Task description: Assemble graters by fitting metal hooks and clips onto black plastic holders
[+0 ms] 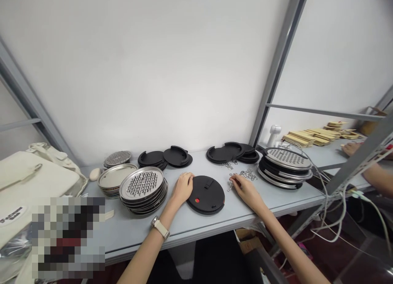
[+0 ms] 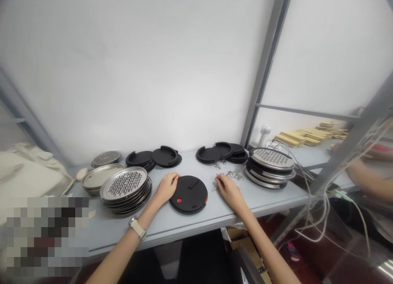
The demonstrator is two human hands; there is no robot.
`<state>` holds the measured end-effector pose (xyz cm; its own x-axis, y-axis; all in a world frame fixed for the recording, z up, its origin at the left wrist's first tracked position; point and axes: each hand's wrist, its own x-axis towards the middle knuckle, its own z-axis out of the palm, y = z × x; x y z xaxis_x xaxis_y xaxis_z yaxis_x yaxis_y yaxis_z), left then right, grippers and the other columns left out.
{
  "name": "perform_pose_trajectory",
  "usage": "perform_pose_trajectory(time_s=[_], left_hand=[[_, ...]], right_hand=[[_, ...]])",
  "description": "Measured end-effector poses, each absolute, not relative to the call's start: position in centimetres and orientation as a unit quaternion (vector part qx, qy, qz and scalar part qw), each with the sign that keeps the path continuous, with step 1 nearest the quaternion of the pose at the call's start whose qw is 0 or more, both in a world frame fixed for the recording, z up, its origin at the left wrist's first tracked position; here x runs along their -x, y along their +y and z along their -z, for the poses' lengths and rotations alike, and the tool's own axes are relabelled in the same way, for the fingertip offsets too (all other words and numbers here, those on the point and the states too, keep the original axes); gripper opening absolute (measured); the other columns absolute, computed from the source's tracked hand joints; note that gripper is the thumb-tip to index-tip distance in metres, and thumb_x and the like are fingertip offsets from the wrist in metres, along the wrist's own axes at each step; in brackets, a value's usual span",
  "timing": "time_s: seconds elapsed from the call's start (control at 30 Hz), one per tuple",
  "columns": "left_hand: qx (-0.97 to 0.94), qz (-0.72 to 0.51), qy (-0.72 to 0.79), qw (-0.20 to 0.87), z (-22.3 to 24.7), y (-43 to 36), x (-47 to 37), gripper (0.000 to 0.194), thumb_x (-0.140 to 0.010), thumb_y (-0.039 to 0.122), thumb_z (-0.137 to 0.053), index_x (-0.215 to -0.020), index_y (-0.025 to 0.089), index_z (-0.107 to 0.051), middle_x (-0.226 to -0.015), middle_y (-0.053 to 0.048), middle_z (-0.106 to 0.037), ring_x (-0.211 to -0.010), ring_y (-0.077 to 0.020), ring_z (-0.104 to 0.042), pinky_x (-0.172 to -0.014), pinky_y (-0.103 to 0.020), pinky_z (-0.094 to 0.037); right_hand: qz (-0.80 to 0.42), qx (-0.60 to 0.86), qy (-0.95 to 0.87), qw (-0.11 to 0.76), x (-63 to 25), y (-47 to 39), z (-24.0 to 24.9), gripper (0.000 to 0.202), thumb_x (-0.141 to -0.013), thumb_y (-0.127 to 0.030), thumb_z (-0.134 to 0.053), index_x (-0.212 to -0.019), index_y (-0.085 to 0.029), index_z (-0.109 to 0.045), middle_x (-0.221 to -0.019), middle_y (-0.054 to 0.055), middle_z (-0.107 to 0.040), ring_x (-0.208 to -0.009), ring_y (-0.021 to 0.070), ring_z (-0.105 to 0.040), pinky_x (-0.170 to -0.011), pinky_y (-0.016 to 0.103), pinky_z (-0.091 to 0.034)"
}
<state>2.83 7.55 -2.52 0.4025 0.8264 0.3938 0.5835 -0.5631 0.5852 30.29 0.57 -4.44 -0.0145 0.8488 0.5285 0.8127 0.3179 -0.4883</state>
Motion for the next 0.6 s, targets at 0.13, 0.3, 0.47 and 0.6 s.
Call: perform_pose_trajectory(time_s=[0.13,0.3,0.47,0.6], left_hand=[[-0.818,-0.337,0.436,0.167,2.2,7.2,-2.7,0.025,-0.09,0.015,-0.035,-0.089,0.02,-0.06,-0.095,-0.007,-0.063,-0.096,-0.0196,-0.056,-0.089,-0.034,-0.042],[-0.831,-0.335,0.42,0.143,0.6,6.0,-4.1,0.021,-0.09,0.017,-0.038,-0.091,0.02,-0.058,-0.097,-0.006,-0.059,-0.099,-0.0198,-0.053,-0.092,-0.035,-0.041],[-0.863,-0.283,0.39,0.149,-0.4,5.2,-7.3,0.016,-0.089,0.033,-0.052,-0.099,0.021,-0.056,-0.102,-0.006,-0.057,-0.099,-0.0208,-0.054,-0.088,-0.034,-0.043],[-0.871,-0.247,0.392,0.164,-0.2,5.5,-8.6,0.019,-0.087,0.037,-0.056,-0.096,0.02,-0.054,-0.1,-0.005,-0.055,-0.087,-0.0189,-0.056,-0.078,-0.031,-0.045]], right_hand=[[-0.025,0.582,-0.713,0.39,-30.2,0.5,4.3,0.016,-0.093,-0.028,-0.04,-0.086,-0.022,-0.053,-0.083,0.007,-0.065,-0.075,0.0215,-0.06,-0.07,0.034,-0.046],[-0.026,0.578,-0.714,0.396,-30.1,0.5,4.1,0.017,-0.092,-0.03,-0.041,-0.083,-0.023,-0.053,-0.08,0.006,-0.064,-0.073,0.0215,-0.06,-0.069,0.035,-0.047],[-0.029,0.579,-0.714,0.392,-30.2,0.5,4.2,0.015,-0.092,-0.029,-0.041,-0.085,-0.023,-0.053,-0.082,0.007,-0.065,-0.075,0.0215,-0.06,-0.071,0.035,-0.048],[-0.031,0.581,-0.716,0.387,-30.2,0.4,4.1,0.017,-0.093,-0.029,-0.04,-0.085,-0.022,-0.053,-0.082,0.008,-0.065,-0.076,0.0218,-0.06,-0.071,0.036,-0.048]])
